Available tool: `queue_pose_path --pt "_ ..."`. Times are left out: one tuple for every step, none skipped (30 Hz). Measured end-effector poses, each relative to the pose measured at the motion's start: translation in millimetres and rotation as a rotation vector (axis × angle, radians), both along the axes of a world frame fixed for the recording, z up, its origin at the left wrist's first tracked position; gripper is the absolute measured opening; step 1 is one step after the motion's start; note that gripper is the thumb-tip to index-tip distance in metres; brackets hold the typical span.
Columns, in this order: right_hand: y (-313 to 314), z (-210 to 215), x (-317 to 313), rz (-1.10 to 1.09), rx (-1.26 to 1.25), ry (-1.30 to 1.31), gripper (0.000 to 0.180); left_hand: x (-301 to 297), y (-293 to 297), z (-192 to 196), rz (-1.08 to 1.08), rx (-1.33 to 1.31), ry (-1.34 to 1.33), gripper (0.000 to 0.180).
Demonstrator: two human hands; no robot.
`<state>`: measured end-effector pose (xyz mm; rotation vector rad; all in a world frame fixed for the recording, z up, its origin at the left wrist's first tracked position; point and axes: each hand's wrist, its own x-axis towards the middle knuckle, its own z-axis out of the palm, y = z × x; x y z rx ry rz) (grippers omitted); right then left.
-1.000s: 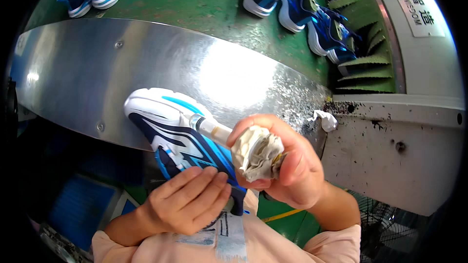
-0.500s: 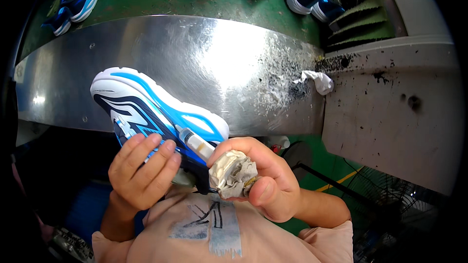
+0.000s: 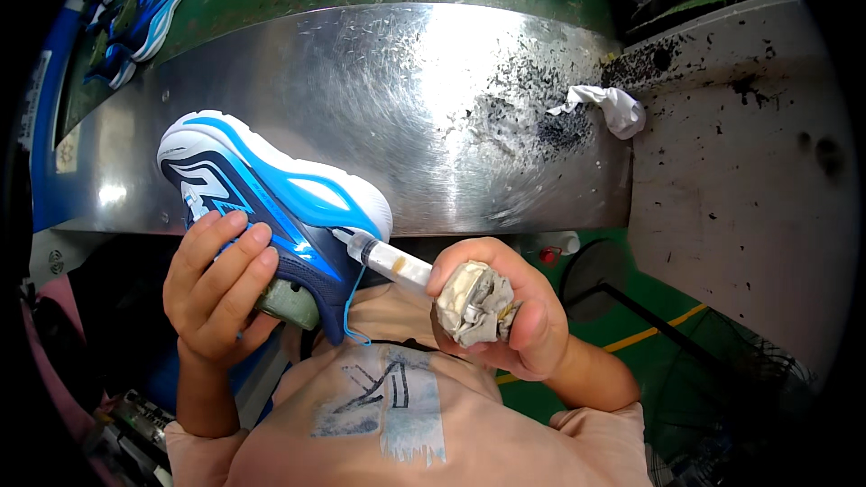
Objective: The person uses a syringe to apply glue to the seams of blue and white sneakers on a factory assembly line. They handle the shoes one at a time, applying the adhesive to the side and heel areas, then placing the finished shoes on a metal table. The person also refills the syringe from a larger container during the process.
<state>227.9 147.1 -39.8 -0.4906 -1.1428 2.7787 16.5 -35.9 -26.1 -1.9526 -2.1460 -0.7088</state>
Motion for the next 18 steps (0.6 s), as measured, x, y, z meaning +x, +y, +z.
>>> queue_pose_path --pt "1.4 -3.4 0.9 -0.011 -0.018 0.009 0.087 -0.9 2.3 2.9 -0.002 -0.021 -0.006 0.022" --pt "2.9 -6.4 1.8 -0.025 -0.037 0.018 0.087 -2.6 4.1 6.3 -0.013 -0.050 -0.006 0.025" --pt "3.7 -10.1 3.2 -0.037 -0.057 0.028 0.087 -2.9 6.1 9.1 -0.014 -0.069 -0.004 0.026" --pt "4.9 -13.0 4.4 -0.040 -0.073 0.034 0.087 -3.3 8.8 11.9 -0.017 -0.088 -0.001 0.027" --pt "6.3 -15.2 5.6 -0.045 -0.089 0.040 0.087 -4.0 11.8 14.3 -0.022 -0.106 0.002 0.027" --pt "7.4 -17.1 6.7 -0.047 -0.102 0.049 0.087 -5.4 14.9 15.6 -0.032 -0.111 -0.004 0.030" --pt "8.1 -18.0 8.0 -0.042 -0.101 0.036 0.087 -7.0 16.5 17.0 -0.052 -0.137 -0.005 0.035" --pt "8.4 -18.3 9.4 -0.039 -0.100 0.023 0.088 -9.2 17.5 18.6 -0.072 -0.164 -0.005 0.040" --pt "8.4 -19.4 11.2 -0.036 -0.095 0.011 0.088 -10.9 19.4 20.3 -0.094 -0.188 -0.004 0.045" --pt "6.2 -22.3 13.1 -0.050 -0.129 0.032 0.087 -11.9 22.4 22.3 -0.097 -0.206 0.001 0.047" --pt "3.9 -21.5 13.1 -0.065 -0.145 0.023 0.086 -12.8 26.9 24.5 -0.094 -0.213 0.010 0.044" --pt "2.5 -18.0 12.5 -0.082 -0.156 0.010 0.085 -14.0 32.8 25.6 -0.092 -0.215 0.016 0.041" --pt "0.7 -20.1 13.8 -0.087 -0.175 0.022 0.083 -15.5 38.8 26.4 -0.092 -0.216 0.022 0.038" --pt "-1.2 -22.0 14.8 -0.093 -0.196 0.032 0.081 -19.4 43.8 26.0 -0.117 -0.228 0.034 0.042" --pt "-4.2 -21.4 12.6 -0.159 -0.200 0.035 0.080 -22.5 51.3 28.1 -0.146 -0.248 0.052 0.044" --pt "-9.4 -19.9 6.2 -0.226 -0.203 0.037 0.079 -26.0 60.0 30.1 -0.177 -0.267 0.071 0.047" --pt "-12.6 -18.7 2.8 -0.294 -0.206 0.040 0.079 -30.1 69.1 32.0 -0.208 -0.286 0.090 0.049" --pt "-14.2 -20.4 4.1 -0.285 -0.227 0.035 0.080 -35.5 76.3 32.9 -0.243 -0.314 0.077 0.059"
